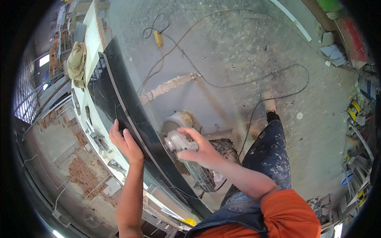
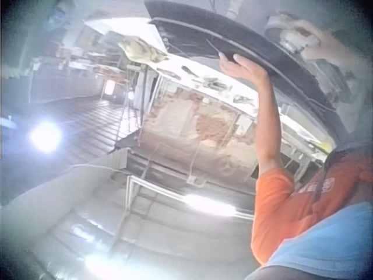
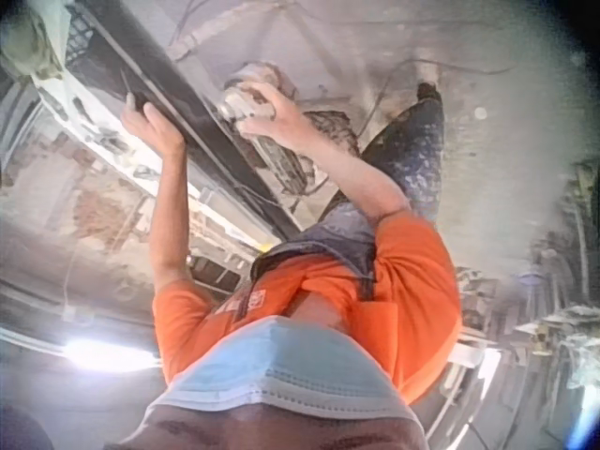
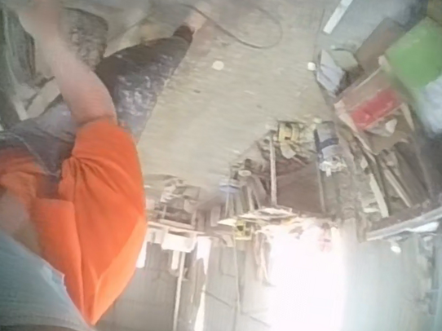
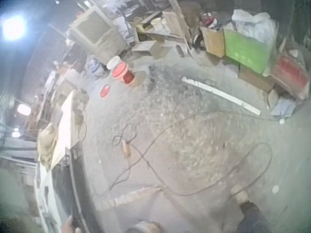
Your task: The person uses an angle grinder to polish the edges of a large black marble slab. They then wipe the surface with a cloth and continue grinding the edges.
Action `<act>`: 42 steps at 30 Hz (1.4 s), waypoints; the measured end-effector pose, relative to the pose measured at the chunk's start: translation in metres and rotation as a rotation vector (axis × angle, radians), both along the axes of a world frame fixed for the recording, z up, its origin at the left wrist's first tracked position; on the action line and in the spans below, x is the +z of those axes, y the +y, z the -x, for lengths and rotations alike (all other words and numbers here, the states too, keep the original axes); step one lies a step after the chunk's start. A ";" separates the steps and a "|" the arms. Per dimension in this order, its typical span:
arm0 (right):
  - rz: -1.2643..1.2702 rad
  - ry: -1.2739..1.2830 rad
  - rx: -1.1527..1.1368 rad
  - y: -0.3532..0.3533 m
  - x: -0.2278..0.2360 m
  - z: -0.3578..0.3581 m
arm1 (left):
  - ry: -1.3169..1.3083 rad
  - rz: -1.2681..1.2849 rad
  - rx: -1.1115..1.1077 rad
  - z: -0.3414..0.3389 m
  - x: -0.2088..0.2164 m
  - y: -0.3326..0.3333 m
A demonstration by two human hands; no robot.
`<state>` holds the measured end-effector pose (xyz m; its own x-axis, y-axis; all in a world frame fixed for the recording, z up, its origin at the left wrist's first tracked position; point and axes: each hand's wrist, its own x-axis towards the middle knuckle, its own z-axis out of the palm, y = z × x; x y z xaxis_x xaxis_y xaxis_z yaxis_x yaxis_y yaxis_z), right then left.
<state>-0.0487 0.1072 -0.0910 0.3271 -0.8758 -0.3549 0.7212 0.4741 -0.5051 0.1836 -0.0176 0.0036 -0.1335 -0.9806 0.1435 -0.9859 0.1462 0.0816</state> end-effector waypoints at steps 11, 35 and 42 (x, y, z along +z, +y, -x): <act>0.133 -0.070 -0.319 -0.233 -0.014 0.026 | 0.082 -0.056 0.009 0.000 0.005 0.003; 0.024 -0.228 -0.220 -0.176 -0.017 0.007 | 0.103 -0.053 0.007 0.004 0.004 0.001; 0.099 0.024 -0.191 -0.147 -0.009 0.017 | 0.014 -0.038 0.013 0.005 0.007 0.004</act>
<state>-0.0656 -0.0395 -0.1004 0.1446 -0.9519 -0.2700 0.7800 0.2776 -0.5608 0.1785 -0.0136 0.0103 -0.1188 -0.9870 0.1078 -0.9864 0.1297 0.1007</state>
